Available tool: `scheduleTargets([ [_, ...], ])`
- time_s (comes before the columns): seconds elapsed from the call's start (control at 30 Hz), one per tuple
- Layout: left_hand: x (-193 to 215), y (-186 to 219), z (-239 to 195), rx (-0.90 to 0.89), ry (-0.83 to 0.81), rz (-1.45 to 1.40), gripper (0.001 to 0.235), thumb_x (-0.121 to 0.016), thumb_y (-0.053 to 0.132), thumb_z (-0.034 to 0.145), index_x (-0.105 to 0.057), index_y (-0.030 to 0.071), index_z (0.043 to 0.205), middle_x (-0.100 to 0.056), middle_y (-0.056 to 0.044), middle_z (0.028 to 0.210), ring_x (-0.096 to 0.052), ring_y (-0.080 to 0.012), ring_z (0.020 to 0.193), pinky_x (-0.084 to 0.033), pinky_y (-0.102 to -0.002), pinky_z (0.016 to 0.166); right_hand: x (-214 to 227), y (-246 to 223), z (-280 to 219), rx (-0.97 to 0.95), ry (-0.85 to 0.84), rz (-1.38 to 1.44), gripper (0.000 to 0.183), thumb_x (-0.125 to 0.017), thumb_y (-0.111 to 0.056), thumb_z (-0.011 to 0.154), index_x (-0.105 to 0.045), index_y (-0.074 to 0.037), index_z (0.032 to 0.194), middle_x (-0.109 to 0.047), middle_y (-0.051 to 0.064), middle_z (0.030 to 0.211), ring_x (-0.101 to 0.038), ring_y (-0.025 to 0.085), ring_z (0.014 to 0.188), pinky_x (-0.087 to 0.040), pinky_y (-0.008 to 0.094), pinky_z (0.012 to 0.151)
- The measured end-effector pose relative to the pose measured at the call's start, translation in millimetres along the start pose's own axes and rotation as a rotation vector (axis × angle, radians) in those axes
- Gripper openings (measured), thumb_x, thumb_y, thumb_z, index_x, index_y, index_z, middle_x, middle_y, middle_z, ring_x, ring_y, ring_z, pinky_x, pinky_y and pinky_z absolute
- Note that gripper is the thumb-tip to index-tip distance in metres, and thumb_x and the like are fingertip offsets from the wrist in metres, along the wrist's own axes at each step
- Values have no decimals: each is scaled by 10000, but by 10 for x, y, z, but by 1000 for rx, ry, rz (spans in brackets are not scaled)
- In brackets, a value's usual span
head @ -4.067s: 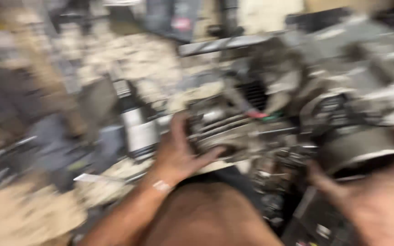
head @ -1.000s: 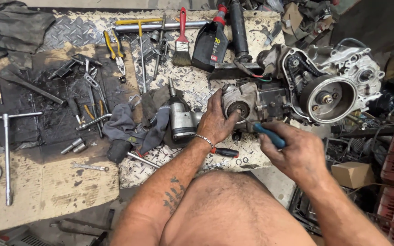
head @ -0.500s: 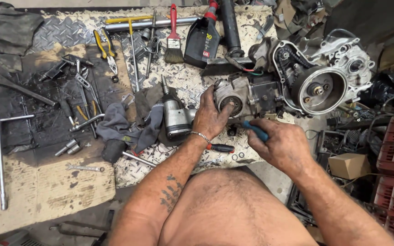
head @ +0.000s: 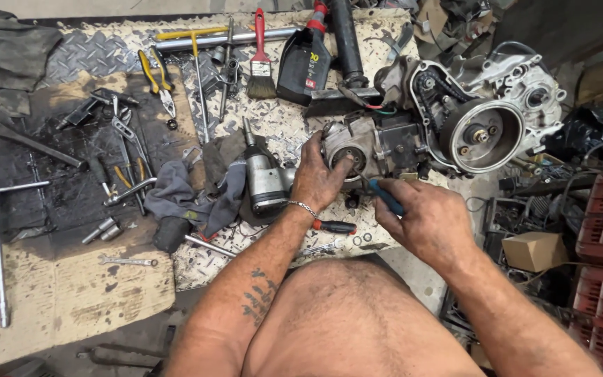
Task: Repairing a motorcycle engine by disassembling parts and using tools on a workbench.
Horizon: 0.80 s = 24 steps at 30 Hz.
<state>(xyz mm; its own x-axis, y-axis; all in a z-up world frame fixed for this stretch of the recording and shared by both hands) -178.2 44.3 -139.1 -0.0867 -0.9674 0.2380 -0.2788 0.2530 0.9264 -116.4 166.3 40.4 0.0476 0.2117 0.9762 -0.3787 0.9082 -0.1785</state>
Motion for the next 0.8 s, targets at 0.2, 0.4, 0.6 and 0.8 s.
scheduleTargets([
  [0.2,60,102,-120,41,-18,2,830,-603,507,775,-274,135,1440,-342,-168,1445,-407,-363,1329,-352,-455,1119,-145,57,4,-24,-71,39,272,-663,-418,821,-689,-216,1001,-693,91,785,-687,310,757,-549,436,623],
  [0.4,50,42,-64,22,10,-1,812,-606,485,788,-287,114,1435,-363,-182,1428,-412,-368,1328,-359,-456,1114,-129,52,36,-25,-98,189,251,-661,-352,843,-698,-180,1022,-705,105,801,-692,327,770,-550,438,622],
  [0.6,40,17,-51,9,5,-19,822,-629,472,781,-292,103,1433,-363,-191,1424,-397,-366,1338,-346,-440,1124,31,84,54,30,-176,-78,286,-669,-341,799,-681,-258,1072,-656,82,832,-679,311,762,-560,431,635],
  [0.8,43,70,-98,0,14,-36,818,-629,475,786,-296,94,1429,-368,-209,1415,-405,-380,1328,-347,-455,1120,-40,104,142,64,-221,-115,270,-656,-289,810,-687,-238,1073,-639,95,865,-679,316,776,-559,420,650],
])
Point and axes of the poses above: each hand's wrist, its own z-axis towards the middle knuckle, its own x-axis out of the back of the hand, y = z × x, the point moved 9 cm from there along z, towards the middle knuckle
